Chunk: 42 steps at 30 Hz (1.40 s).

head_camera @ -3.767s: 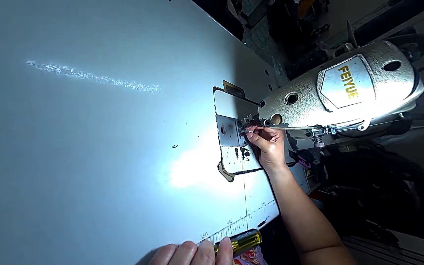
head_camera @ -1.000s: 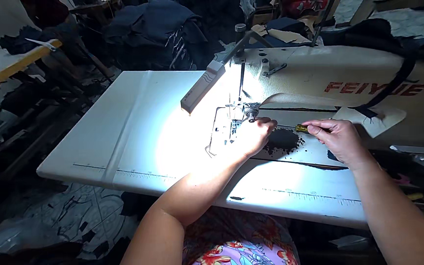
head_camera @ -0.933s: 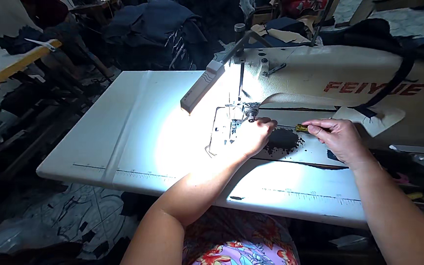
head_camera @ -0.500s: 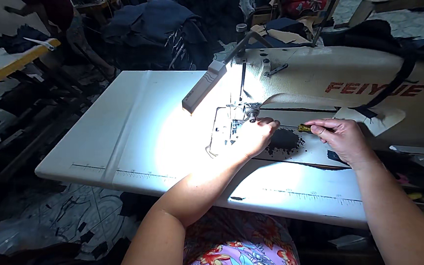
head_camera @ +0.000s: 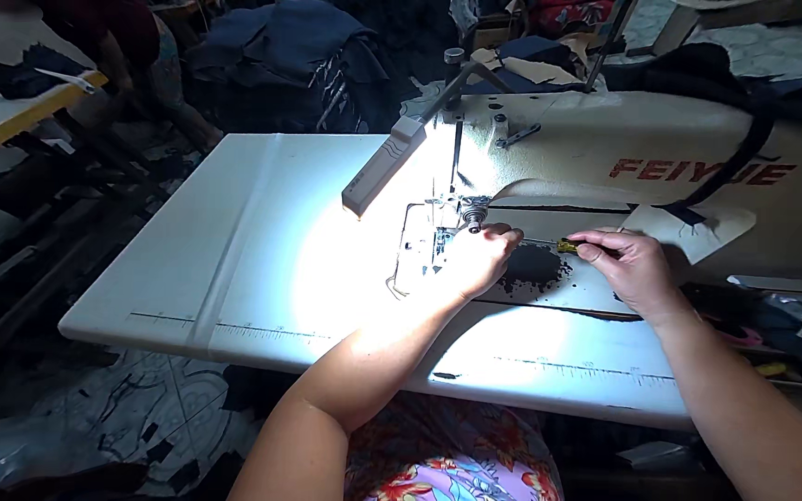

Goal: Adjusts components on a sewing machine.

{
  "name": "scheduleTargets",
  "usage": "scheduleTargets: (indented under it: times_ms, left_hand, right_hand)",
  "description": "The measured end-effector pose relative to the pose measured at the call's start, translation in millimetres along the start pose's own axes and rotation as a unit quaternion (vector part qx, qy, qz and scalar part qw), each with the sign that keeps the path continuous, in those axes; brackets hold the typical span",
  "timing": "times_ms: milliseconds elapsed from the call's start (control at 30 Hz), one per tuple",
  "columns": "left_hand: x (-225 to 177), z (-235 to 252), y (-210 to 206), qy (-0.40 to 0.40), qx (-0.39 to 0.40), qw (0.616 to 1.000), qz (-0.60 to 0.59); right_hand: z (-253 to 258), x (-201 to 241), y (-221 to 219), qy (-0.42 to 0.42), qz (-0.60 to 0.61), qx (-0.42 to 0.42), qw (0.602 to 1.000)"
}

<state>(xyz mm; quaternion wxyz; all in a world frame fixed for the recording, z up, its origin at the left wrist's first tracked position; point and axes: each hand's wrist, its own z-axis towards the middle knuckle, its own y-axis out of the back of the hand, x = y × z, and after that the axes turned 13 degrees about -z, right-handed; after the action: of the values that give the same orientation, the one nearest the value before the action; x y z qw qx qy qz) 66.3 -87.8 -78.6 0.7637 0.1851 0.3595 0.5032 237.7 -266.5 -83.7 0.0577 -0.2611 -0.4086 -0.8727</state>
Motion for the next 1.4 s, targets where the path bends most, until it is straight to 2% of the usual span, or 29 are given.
scheduleTargets:
  times_ms: [200, 400, 667, 733, 833, 933, 1000, 1100, 1167, 1333, 1400]
  left_hand:
    - [-2.7, 0.5, -0.8, 0.017, -0.011, 1.0, 0.0]
    - [-2.1, 0.6, 0.1, 0.013, -0.006, 1.0, 0.0]
    - [-10.2, -0.5, 5.2, 0.022, -0.004, 1.0, -0.011]
    - [-25.8, -3.3, 18.6, 0.053, 0.022, 0.998, -0.026]
    - [-41.5, -23.4, 43.1, 0.105, 0.003, 0.994, -0.028]
    - [-29.5, -45.2, 73.3, 0.272, 0.021, 0.959, -0.07]
    - [-11.7, -50.9, 88.0, 0.342, -0.002, 0.934, -0.1]
    - [21.6, -42.5, 92.5, 0.362, -0.03, 0.922, -0.136]
    - [35.0, -37.4, 92.6, 0.361, -0.019, 0.918, -0.163]
    - [48.6, -30.9, 91.8, 0.383, 0.022, 0.892, -0.24]
    - [53.1, -31.4, 90.1, 0.364, 0.021, 0.901, -0.237]
  right_hand:
    - [-2.3, -2.5, -7.8, 0.049, -0.006, -0.033, 0.998]
    - [-0.7, -4.5, -4.9, 0.042, 0.004, -0.007, 0.999]
    - [-2.0, -6.7, -8.0, 0.059, 0.021, -0.058, 0.996]
    - [-1.8, -8.0, -8.3, 0.061, 0.024, -0.059, 0.996]
    - [-1.1, -6.4, -6.8, 0.055, 0.026, -0.056, 0.997]
    - [-0.1, -4.3, -4.7, 0.058, 0.02, -0.056, 0.997]
    - [-0.1, -3.8, -4.4, 0.064, 0.012, -0.057, 0.996]
    - [0.0, -3.2, -4.4, 0.061, 0.011, -0.063, 0.996]
    - [-0.9, -2.5, -3.9, 0.053, 0.011, -0.063, 0.997]
    - [-0.7, -1.9, -4.2, 0.043, 0.013, -0.064, 0.997]
    - [-0.1, -3.8, -4.6, 0.042, 0.013, -0.066, 0.997]
